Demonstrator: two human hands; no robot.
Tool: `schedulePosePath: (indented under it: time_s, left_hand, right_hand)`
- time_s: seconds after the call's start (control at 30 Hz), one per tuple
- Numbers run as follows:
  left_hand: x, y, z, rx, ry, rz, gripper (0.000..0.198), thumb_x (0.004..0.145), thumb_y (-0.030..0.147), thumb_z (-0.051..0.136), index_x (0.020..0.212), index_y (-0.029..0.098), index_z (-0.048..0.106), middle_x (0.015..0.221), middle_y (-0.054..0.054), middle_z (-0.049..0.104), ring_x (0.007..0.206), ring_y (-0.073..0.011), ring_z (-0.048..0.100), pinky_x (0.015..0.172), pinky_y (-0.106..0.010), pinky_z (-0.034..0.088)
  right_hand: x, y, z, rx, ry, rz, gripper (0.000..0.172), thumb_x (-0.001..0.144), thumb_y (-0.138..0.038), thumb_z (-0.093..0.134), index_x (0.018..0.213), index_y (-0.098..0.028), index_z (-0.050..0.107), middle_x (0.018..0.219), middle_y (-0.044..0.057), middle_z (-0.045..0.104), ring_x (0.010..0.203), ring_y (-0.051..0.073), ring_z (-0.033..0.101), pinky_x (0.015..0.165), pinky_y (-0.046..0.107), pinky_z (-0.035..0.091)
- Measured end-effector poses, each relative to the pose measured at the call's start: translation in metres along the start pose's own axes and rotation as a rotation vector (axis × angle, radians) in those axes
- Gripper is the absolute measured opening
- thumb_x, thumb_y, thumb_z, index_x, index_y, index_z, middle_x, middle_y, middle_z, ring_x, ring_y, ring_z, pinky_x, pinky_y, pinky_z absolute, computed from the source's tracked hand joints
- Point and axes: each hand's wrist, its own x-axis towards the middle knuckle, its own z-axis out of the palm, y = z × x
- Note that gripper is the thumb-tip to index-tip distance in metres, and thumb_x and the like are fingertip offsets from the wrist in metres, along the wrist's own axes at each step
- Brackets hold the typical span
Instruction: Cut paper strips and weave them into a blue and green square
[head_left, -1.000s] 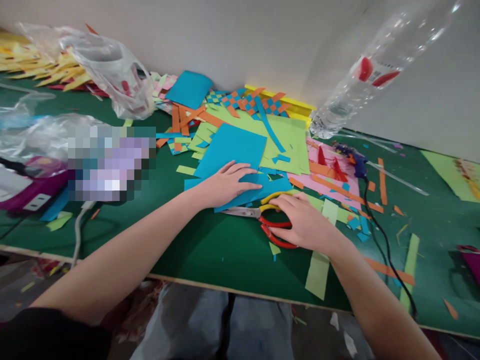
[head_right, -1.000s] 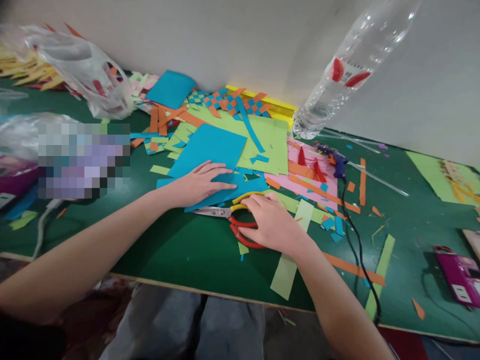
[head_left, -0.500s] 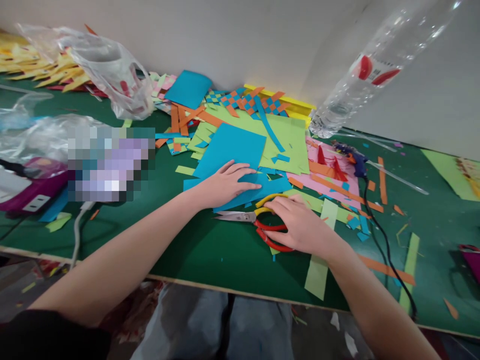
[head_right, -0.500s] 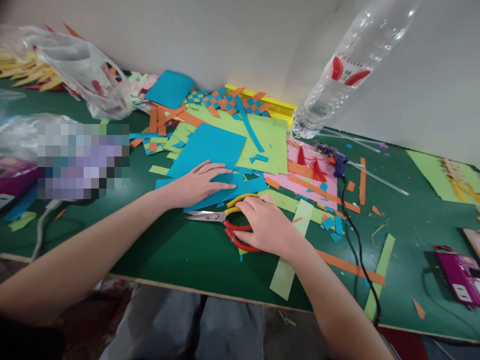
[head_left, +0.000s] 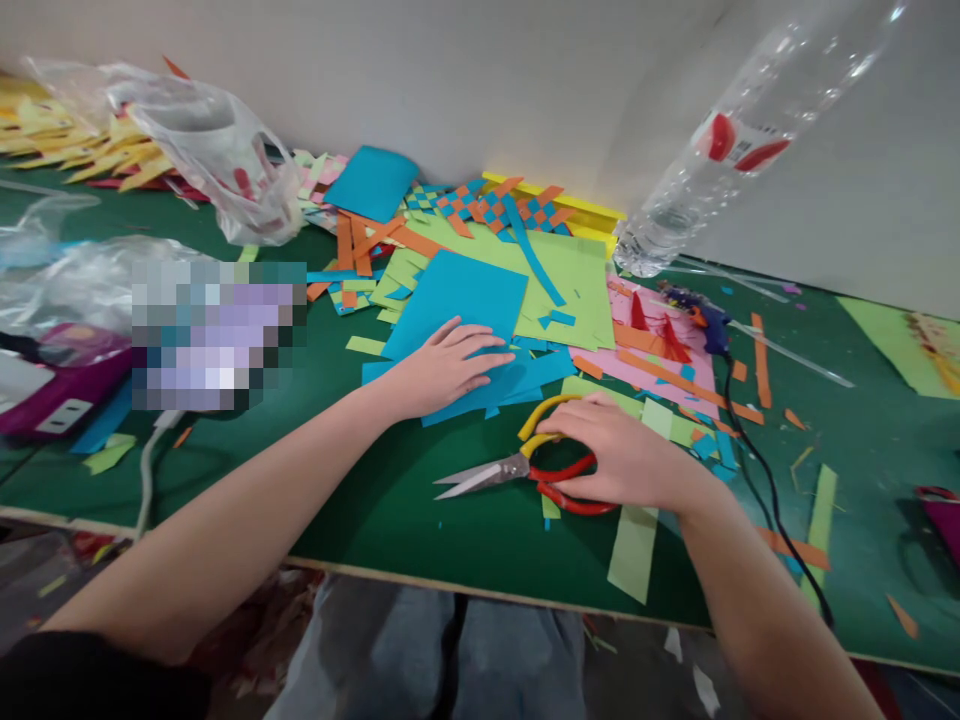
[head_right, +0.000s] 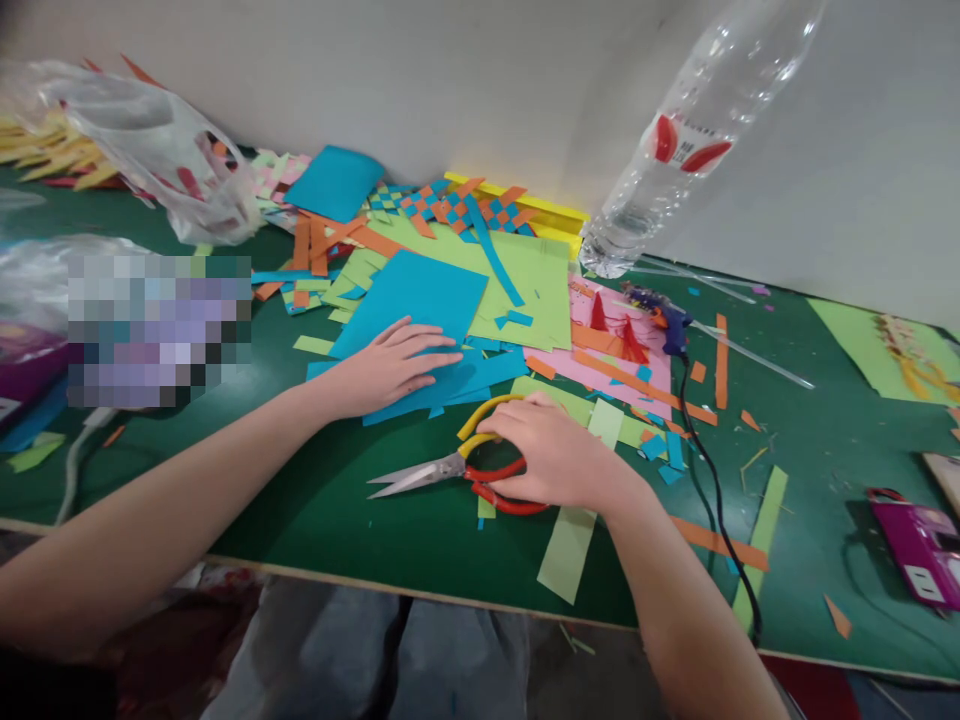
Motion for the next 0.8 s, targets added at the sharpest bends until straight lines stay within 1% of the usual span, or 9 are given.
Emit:
schedulePosePath:
  time_s: [0.07,0.13,0.23,0.3,0.33,0.43,0.5,0.63,0.8]
  left_hand:
    - [0.0,-0.002,-0.003,0.027,0.048,-0.042,0.039,0.1,0.035,0.036,0.136,0.025,0.049,0.14,-0.004,0.052,0.136,-0.0209,0.036,0.118,-0.047,0.016]
    - [-0.001,-0.004,-0.007,0.051,0.094,-0.092,0.037,0.1,0.035,0.035,0.129,0.023,0.055,0.134,-0.005,0.056,0.133,-0.0212,0.041,0.118,-0.048,0.017]
    - [-0.003,-0.003,-0.013,0.073,0.11,-0.106,0.037,0.099,0.038,0.038,0.122,0.02,0.06,0.128,-0.008,0.059,0.128,-0.0232,0.045,0.117,-0.049,0.02]
    - [-0.005,0.0,-0.014,0.1,0.088,-0.086,0.04,0.096,0.044,0.042,0.121,0.019,0.061,0.125,-0.009,0.06,0.126,-0.025,0.047,0.117,-0.05,0.02]
    - [-0.006,0.002,-0.015,0.113,0.077,-0.074,0.043,0.094,0.048,0.045,0.121,0.019,0.061,0.123,-0.009,0.06,0.125,-0.0258,0.047,0.117,-0.05,0.019]
    - [-0.007,0.007,-0.015,0.14,0.041,-0.036,0.052,0.088,0.057,0.052,0.122,0.019,0.062,0.119,-0.009,0.061,0.121,-0.0274,0.049,0.117,-0.05,0.019]
    - [-0.008,0.008,-0.016,0.144,0.026,-0.014,0.053,0.086,0.058,0.054,0.12,0.019,0.063,0.117,-0.009,0.062,0.119,-0.028,0.051,0.117,-0.05,0.019]
    - [-0.009,0.007,-0.017,0.13,0.033,0.005,0.044,0.087,0.053,0.055,0.114,0.02,0.066,0.114,-0.009,0.063,0.116,-0.0273,0.053,0.116,-0.051,0.02]
    - [-0.009,0.006,-0.019,0.096,0.013,-0.003,0.035,0.089,0.047,0.055,0.108,0.019,0.067,0.113,-0.008,0.065,0.113,-0.0252,0.056,0.115,-0.051,0.022]
  right_hand:
    - [-0.007,0.012,-0.008,0.027,0.042,0.037,0.039,0.075,-0.038,0.068,0.111,-0.025,0.063,0.113,0.006,0.068,0.107,0.026,0.061,0.097,0.045,0.043]
    - [-0.013,0.027,-0.014,0.036,0.155,0.137,0.043,0.073,-0.034,0.07,0.114,-0.026,0.062,0.12,0.006,0.065,0.112,0.027,0.059,0.095,0.043,0.047]
    - [-0.018,0.046,-0.018,0.047,0.442,0.345,0.048,0.073,-0.037,0.069,0.118,-0.024,0.061,0.12,0.007,0.066,0.103,0.027,0.064,0.086,0.042,0.052]
    - [-0.018,0.056,-0.016,-0.037,0.609,0.495,0.049,0.073,-0.04,0.068,0.119,-0.022,0.062,0.115,0.008,0.068,0.096,0.028,0.066,0.081,0.042,0.053]
    - [-0.018,0.059,-0.015,-0.107,0.658,0.57,0.05,0.072,-0.042,0.07,0.117,-0.021,0.063,0.11,0.009,0.069,0.093,0.029,0.066,0.08,0.043,0.053]
    - [-0.015,0.067,-0.008,-0.289,0.676,0.775,0.05,0.069,-0.05,0.07,0.109,-0.021,0.066,0.1,0.011,0.07,0.089,0.033,0.066,0.074,0.046,0.051]
    - [-0.015,0.072,-0.004,-0.332,0.652,0.838,0.048,0.07,-0.053,0.068,0.106,-0.02,0.065,0.1,0.013,0.069,0.092,0.035,0.064,0.073,0.046,0.05]
    - [-0.015,0.08,0.001,-0.325,0.661,0.855,0.047,0.072,-0.051,0.066,0.105,-0.018,0.061,0.103,0.014,0.067,0.097,0.033,0.062,0.077,0.046,0.049]
    - [-0.016,0.084,0.001,-0.316,0.672,0.812,0.046,0.074,-0.047,0.065,0.108,-0.017,0.056,0.107,0.015,0.063,0.102,0.033,0.06,0.086,0.047,0.046]
